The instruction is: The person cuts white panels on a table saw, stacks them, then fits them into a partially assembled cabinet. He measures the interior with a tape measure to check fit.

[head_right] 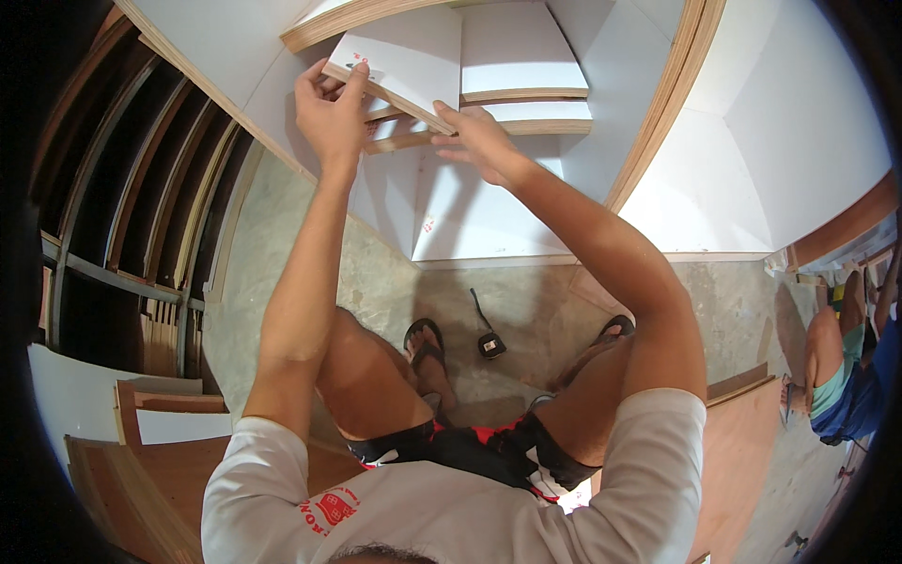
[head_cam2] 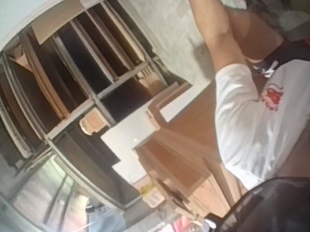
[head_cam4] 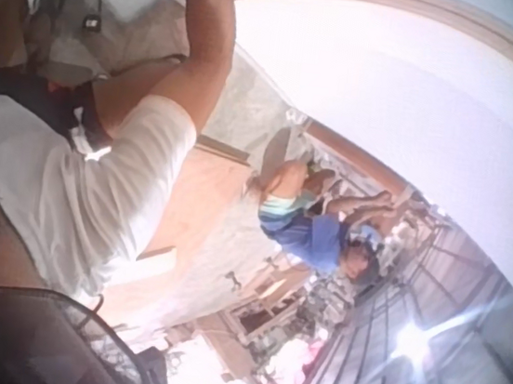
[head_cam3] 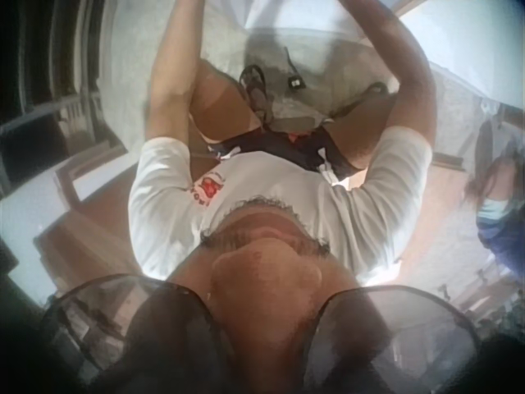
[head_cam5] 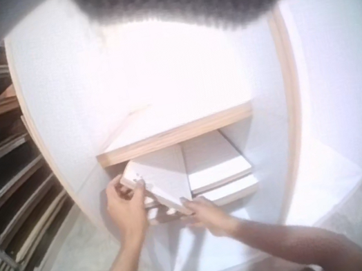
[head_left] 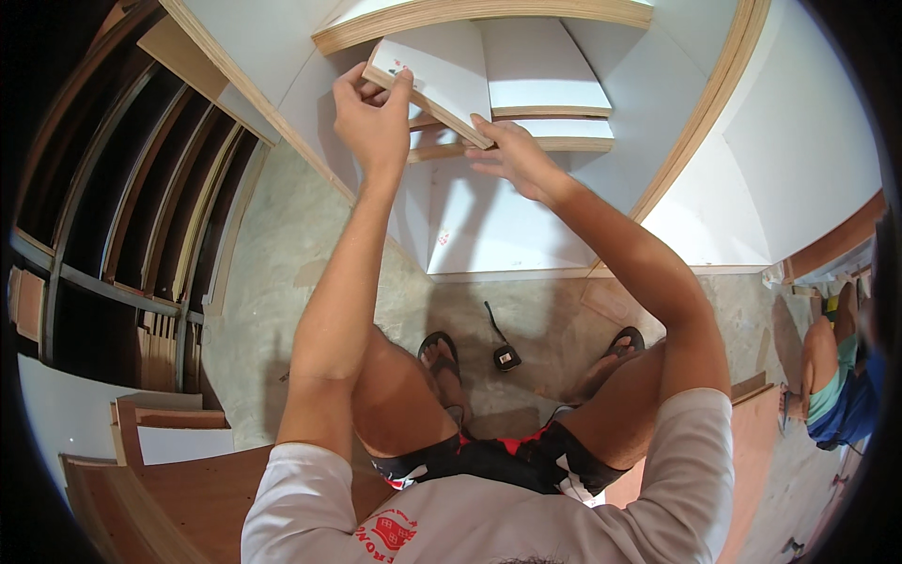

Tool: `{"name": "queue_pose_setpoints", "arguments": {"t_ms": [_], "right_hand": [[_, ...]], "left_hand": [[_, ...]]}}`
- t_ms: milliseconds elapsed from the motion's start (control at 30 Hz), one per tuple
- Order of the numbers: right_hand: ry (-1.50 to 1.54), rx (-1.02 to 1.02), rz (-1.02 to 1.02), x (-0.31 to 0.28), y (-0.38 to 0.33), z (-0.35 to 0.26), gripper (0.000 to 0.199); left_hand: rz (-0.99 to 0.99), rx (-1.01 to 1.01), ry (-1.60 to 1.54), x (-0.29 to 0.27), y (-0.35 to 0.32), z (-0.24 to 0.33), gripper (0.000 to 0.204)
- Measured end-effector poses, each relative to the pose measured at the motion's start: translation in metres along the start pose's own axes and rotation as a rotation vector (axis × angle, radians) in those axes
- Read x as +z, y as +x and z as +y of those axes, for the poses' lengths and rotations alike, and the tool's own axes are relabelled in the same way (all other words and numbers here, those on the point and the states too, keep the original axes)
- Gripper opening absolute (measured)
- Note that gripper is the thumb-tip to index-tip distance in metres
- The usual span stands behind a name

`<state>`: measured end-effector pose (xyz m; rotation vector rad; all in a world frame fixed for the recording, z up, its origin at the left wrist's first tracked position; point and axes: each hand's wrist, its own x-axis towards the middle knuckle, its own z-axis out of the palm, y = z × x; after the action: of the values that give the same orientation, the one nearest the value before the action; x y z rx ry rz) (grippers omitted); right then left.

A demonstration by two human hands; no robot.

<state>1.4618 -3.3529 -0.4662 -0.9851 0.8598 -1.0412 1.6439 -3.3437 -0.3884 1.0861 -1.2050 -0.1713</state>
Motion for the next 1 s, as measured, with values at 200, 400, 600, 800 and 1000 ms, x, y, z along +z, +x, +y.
{"name": "queue_pose_setpoints", "arguments": {"t_ms": [200,400,600,800,1000], "right_hand": [[0.133,0.026,-0.001,-0.034,0.014,-0.008,0.058],[-0.063,0.099,0.079,-0.061,0.01,-0.017,0.044],[0.034,0.073,-0.036,-0.054,0.009,-0.023,0.06],[-0.031,0.06,-0.023,-0.074,0.015,-0.03,0.054],[0.006,0.11,-0.159,-0.062,-0.066,-0.027,0.058]], "left_hand": [[-0.035,-0.479,-0.214,-0.012,-0.017,-0.024,0.05],[-0.308,-0.864,-0.382,-0.031,-0.052,-0.051,0.036],[-0.493,-0.972,-0.385,-0.042,-0.028,-0.059,0.035],[-0.664,-0.961,-0.498,-0.026,-0.018,-0.078,0.037],[-0.877,-1.022,-0.5,-0.071,-0.025,-0.072,0.042]]}}
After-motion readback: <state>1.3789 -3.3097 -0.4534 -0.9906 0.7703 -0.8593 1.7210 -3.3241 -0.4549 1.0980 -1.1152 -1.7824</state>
